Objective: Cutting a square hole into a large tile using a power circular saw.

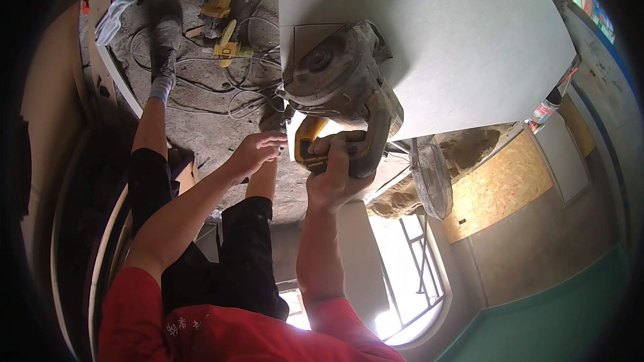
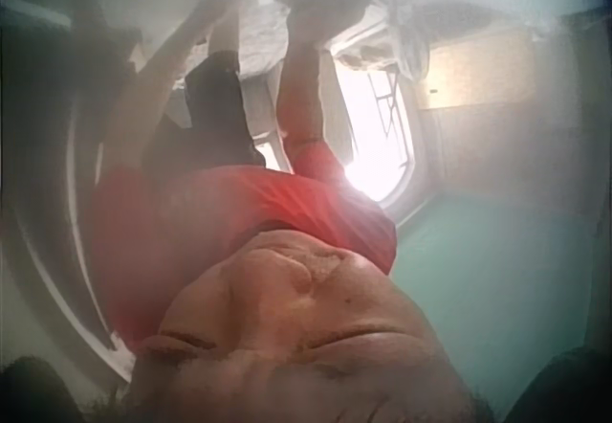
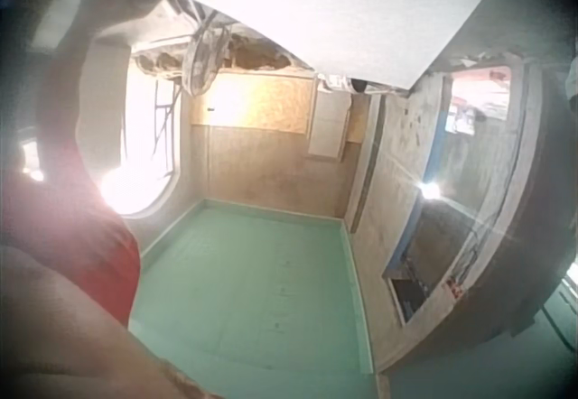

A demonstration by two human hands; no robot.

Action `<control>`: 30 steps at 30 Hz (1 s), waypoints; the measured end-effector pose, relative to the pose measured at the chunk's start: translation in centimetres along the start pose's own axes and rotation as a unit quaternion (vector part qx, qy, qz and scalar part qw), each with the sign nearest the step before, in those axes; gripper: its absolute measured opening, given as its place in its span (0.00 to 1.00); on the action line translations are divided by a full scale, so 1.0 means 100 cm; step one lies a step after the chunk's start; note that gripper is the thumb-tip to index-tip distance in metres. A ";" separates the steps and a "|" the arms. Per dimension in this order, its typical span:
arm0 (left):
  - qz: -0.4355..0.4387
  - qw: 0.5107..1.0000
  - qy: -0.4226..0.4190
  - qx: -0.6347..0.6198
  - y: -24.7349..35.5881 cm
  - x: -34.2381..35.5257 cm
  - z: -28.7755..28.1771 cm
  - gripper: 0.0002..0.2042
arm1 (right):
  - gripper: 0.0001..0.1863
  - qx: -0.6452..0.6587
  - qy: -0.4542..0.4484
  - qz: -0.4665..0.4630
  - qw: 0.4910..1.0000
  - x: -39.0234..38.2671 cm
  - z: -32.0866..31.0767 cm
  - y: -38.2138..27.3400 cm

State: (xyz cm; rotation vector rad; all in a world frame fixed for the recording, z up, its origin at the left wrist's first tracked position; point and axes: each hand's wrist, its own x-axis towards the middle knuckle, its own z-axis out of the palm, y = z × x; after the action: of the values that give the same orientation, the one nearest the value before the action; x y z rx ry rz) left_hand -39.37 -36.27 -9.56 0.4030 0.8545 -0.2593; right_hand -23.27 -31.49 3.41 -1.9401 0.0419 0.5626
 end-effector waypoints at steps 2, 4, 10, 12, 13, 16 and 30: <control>0.000 1.000 -0.014 -0.001 0.002 0.000 0.000 0.22 | 0.02 0.000 0.011 0.002 1.000 0.000 0.000 0.000; -0.001 1.000 -0.014 -0.002 0.003 0.000 -0.001 0.22 | 0.02 0.003 0.010 0.006 1.000 -0.001 0.001 0.000; -0.010 1.000 -0.019 -0.008 -0.008 0.000 -0.003 0.22 | 0.06 0.046 0.017 0.018 0.999 -0.007 -0.012 0.001; -0.016 0.999 0.027 -0.037 -0.016 0.001 -0.012 0.21 | 0.05 0.058 0.041 0.093 0.993 -0.017 -0.025 -0.011; -0.004 0.999 0.051 -0.013 -0.019 0.001 -0.020 0.22 | 0.05 0.065 0.028 0.107 0.992 -0.025 -0.034 -0.022; -0.019 0.993 0.092 0.069 -0.022 -0.003 -0.063 0.23 | 0.08 0.077 0.017 0.197 0.977 -0.061 -0.068 -0.072; -0.066 0.941 0.184 0.276 0.201 -0.243 -0.183 0.15 | 0.03 0.441 0.204 0.316 0.815 -0.201 -0.095 -0.125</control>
State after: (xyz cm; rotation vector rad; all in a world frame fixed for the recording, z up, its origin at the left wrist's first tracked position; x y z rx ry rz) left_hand -59.52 -8.71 3.19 0.9421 1.1771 -0.5664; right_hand -34.20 -38.81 25.31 -1.0441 1.0709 0.4128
